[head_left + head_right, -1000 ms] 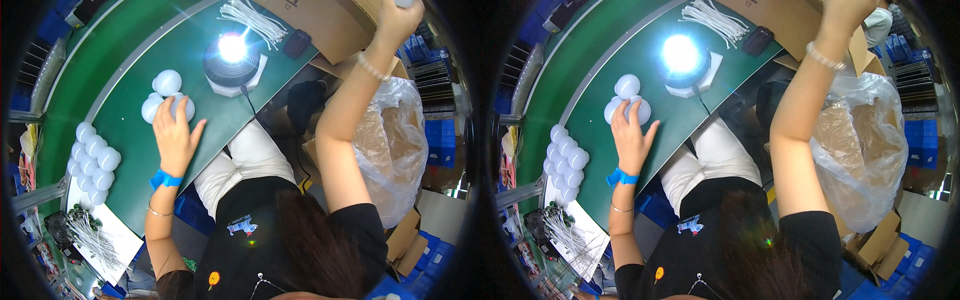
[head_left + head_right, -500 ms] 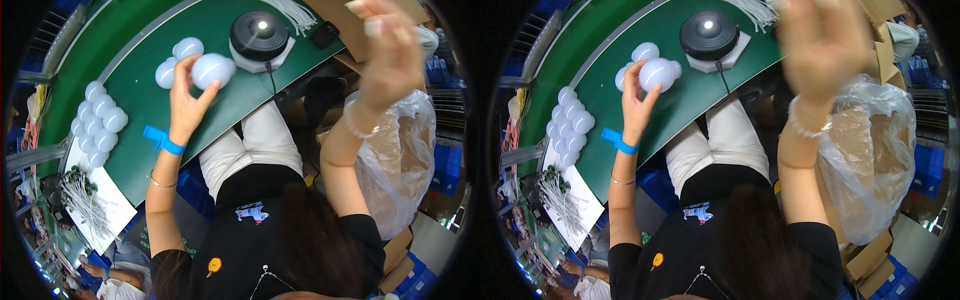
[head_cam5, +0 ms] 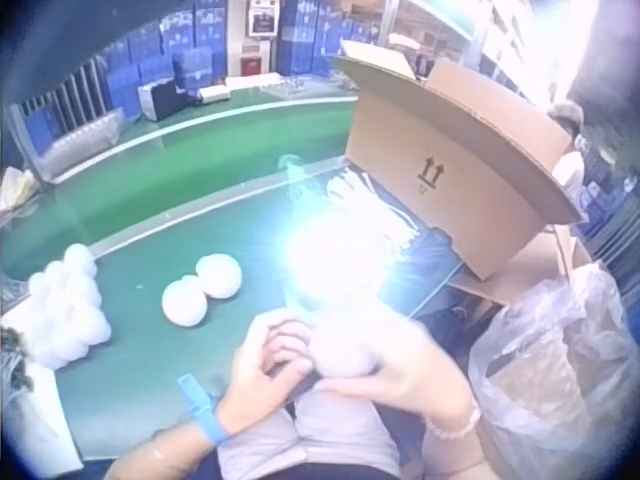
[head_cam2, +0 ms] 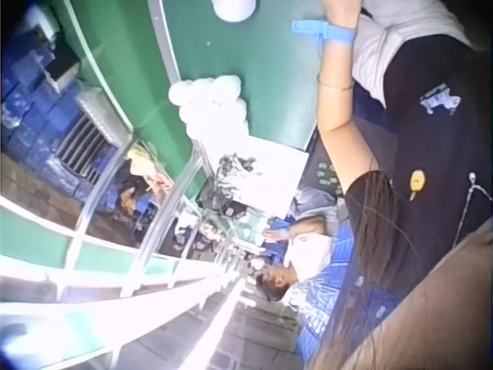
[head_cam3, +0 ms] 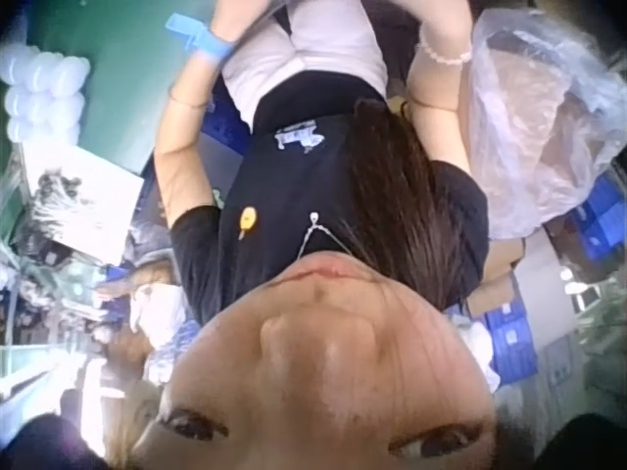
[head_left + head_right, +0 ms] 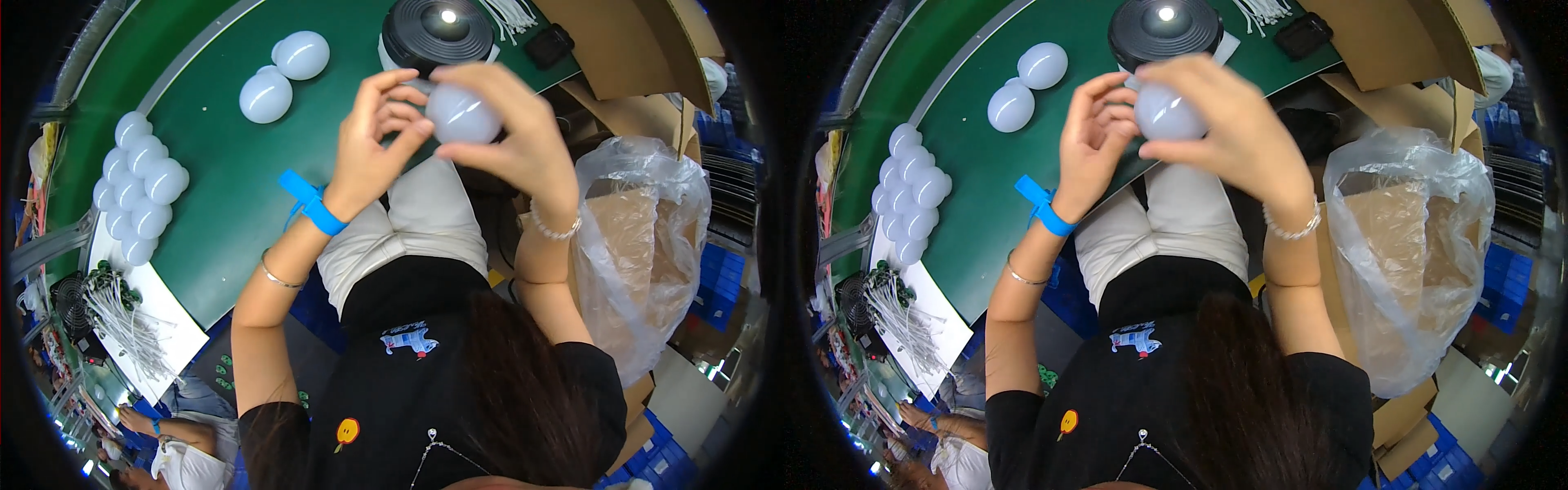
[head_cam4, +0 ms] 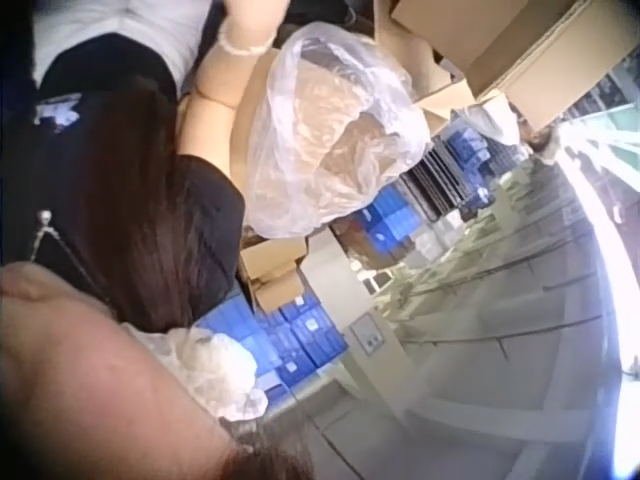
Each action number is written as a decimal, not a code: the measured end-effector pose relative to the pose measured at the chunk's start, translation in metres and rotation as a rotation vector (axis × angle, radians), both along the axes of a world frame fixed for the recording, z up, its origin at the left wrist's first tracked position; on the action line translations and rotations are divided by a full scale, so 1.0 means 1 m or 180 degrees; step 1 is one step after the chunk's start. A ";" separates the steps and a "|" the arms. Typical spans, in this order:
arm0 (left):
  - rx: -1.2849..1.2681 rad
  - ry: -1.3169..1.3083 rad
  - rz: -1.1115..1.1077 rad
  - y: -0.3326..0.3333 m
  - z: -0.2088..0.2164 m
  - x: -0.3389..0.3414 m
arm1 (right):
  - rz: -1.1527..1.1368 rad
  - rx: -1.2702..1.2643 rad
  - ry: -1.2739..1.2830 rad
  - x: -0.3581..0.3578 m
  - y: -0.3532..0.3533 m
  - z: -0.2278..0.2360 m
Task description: Checking the functionality of light bulbs by placing them on an electrical tester and sorting them into boxes.
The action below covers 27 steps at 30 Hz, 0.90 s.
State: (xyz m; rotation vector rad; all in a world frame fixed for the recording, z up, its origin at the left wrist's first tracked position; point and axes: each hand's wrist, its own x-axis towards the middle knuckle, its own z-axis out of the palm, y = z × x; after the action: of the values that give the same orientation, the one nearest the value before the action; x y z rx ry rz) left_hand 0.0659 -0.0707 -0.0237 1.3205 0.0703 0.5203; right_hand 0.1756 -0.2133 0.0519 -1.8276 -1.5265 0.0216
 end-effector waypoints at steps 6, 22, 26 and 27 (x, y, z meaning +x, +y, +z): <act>0.2635 0.0415 0.0776 0.011 -0.017 0.008 | -0.1044 0.1626 0.0837 0.062 0.019 -0.017; 0.3274 0.0917 0.0569 0.009 -0.021 0.000 | 0.0905 0.1684 0.0609 0.096 0.049 -0.032; 0.3382 0.0885 0.0613 0.009 -0.021 0.000 | -0.0575 0.0655 0.0633 0.071 0.029 0.007; 0.3383 0.0877 0.0601 0.009 -0.021 0.000 | -0.0776 0.0231 0.0871 0.072 0.022 0.005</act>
State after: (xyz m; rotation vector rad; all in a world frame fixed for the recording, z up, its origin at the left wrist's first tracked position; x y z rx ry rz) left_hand 0.0664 -0.0617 -0.0442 2.4410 0.1592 0.5480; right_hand 0.2478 -0.1911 0.0567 -1.8554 -1.0976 0.0952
